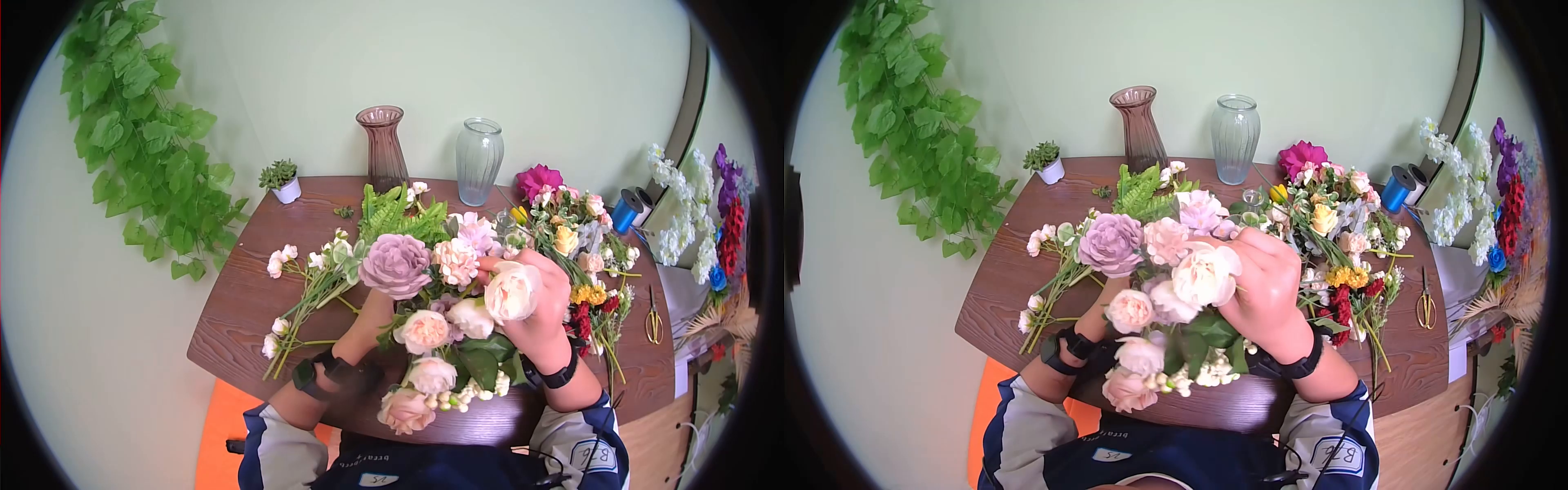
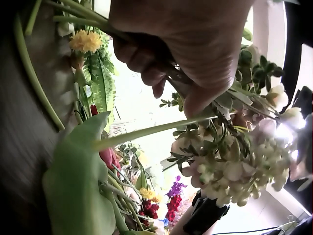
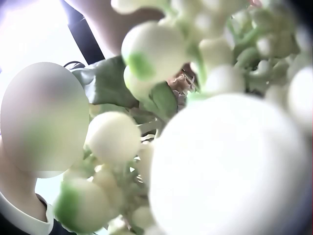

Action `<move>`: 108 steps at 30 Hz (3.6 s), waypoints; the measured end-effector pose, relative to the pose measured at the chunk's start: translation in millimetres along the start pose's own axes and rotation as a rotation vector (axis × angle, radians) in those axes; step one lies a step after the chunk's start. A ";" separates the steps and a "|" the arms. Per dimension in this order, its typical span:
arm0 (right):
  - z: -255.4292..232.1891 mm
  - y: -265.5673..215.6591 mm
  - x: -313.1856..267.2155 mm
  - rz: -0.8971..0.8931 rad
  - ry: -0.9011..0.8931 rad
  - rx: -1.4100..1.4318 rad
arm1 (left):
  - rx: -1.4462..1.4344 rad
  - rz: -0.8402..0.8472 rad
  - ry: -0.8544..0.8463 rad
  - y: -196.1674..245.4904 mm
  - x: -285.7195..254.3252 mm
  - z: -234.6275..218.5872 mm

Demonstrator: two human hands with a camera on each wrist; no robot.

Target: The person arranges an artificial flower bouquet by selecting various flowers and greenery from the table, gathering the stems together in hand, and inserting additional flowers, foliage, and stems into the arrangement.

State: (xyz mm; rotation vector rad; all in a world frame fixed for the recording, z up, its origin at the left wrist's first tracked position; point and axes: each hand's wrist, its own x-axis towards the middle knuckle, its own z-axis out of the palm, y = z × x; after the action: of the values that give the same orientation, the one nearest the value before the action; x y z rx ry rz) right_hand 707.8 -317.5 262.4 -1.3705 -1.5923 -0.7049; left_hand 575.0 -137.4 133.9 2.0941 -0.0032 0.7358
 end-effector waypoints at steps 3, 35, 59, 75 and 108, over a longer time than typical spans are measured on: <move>0.7 0.9 -0.2 0.034 0.000 0.019 | -0.001 0.052 0.008 -4.1 0.9 4.8; -6.2 -0.8 7.3 0.093 -0.200 0.368 | -0.626 -0.311 0.118 -29.4 -4.1 5.5; -13.2 3.8 13.4 -0.308 -0.154 0.239 | -0.431 -0.268 0.194 -50.2 -23.7 6.4; 0.3 -3.9 2.4 0.145 -0.331 1.017 | -0.483 -0.275 0.221 -26.5 -13.6 17.6; 25.6 41.7 -15.9 0.872 -0.523 1.182 | -0.507 -0.240 0.298 9.4 2.1 6.5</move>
State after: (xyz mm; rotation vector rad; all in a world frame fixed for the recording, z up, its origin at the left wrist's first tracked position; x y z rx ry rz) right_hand 741.2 -293.4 231.6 -1.1146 -1.1646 1.0459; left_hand 577.5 -147.4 139.3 1.4626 0.2023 0.7960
